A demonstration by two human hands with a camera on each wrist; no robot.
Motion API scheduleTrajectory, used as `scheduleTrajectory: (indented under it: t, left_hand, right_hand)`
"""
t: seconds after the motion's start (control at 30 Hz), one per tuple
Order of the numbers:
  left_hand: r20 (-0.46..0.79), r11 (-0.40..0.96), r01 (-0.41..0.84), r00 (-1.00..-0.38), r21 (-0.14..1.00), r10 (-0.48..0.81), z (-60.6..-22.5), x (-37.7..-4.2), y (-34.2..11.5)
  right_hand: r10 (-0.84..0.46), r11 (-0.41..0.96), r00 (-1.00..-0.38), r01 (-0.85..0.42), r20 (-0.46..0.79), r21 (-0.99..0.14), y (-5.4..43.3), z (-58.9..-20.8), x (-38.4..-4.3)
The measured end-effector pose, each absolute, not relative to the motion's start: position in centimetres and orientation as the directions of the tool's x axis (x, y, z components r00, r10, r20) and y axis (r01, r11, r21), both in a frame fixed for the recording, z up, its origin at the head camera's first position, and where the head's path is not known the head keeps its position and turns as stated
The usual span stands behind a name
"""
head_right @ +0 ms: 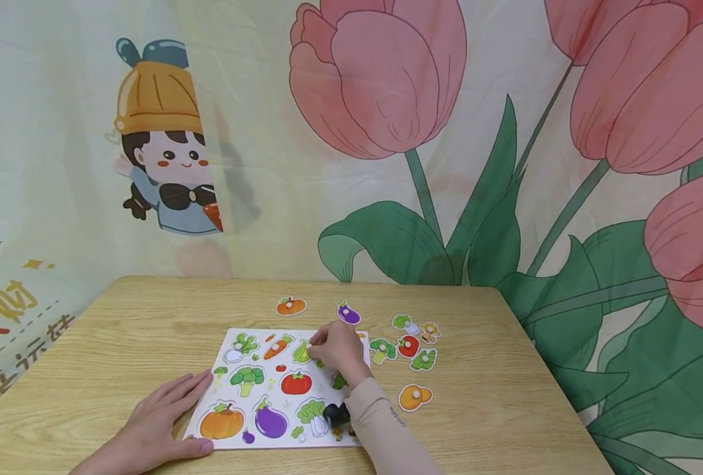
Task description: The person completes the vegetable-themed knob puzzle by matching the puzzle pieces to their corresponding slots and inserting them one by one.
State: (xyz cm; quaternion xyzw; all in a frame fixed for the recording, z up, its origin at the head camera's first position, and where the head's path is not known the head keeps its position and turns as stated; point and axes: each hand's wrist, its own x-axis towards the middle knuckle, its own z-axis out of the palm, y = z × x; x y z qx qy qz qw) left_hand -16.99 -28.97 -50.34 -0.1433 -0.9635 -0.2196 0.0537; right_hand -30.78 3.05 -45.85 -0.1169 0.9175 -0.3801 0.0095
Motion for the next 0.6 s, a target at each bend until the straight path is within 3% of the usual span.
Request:
scheduleTrajectory:
  t: [0.6]
  left_hand:
    - [0.173, 0.859, 0.307, -0.951, 0.409, 0.258, -50.6, -17.1, -29.0]
  right_hand:
    - [-0.275, 0.692, -0.954, -0.285, 0.123, -0.663, 9.3, -41.3, -30.6]
